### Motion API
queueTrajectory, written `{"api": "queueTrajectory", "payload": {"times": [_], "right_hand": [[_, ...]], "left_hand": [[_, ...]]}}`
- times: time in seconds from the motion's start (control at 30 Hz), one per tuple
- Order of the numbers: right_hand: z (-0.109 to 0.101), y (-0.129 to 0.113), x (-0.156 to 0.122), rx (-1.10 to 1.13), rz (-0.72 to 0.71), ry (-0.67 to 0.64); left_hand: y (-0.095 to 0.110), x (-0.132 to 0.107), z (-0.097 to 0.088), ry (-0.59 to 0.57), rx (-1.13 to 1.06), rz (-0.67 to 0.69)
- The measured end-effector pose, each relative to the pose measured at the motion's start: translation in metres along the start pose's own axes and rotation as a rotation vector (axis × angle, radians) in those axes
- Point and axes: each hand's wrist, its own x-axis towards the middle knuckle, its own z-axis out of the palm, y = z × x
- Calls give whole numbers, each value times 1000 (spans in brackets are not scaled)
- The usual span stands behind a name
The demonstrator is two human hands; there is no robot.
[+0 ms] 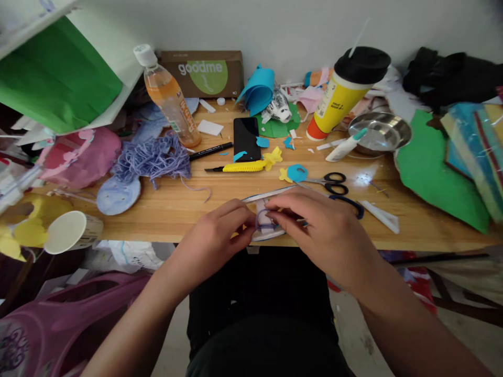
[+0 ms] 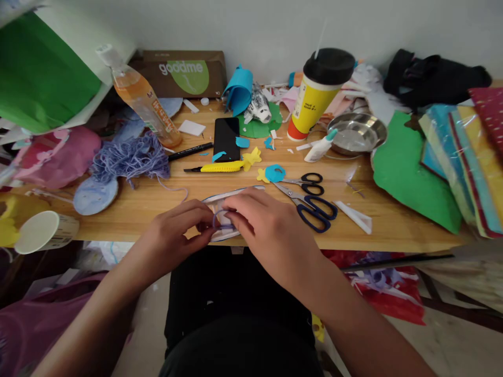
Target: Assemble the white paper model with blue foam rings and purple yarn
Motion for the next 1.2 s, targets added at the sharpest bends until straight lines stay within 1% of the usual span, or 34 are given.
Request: {"api": "queueTrajectory", "payload": {"times": [0.13,0.27,0.4,0.5,0.6,0.73,0.97,1.2], "right_hand": [[0,-3,-4,57,72,35],[0,-5,-8,101,150,28],[2,-4,-10,111,142,41],[5,-5,-13,138,158,63],[10,-7,-16,182,189,115],[16,-10,-19,233,200,178],[15,-14,-23,174,132,318],[22,-8,-27,262,223,403]], "left_hand": [[5,0,-2,-2,-21,-31],[7,-4,-1,83,-125,-133],[6,-6,6,129,-230,-168],[8,-5,10,142,-216,-171],[13,-3,10,151,-173,-152],[18,-3,11,168,-169,-137],[18,-7,13,171,-197,-188],[14,-13,16,148,-318,-281]]}}
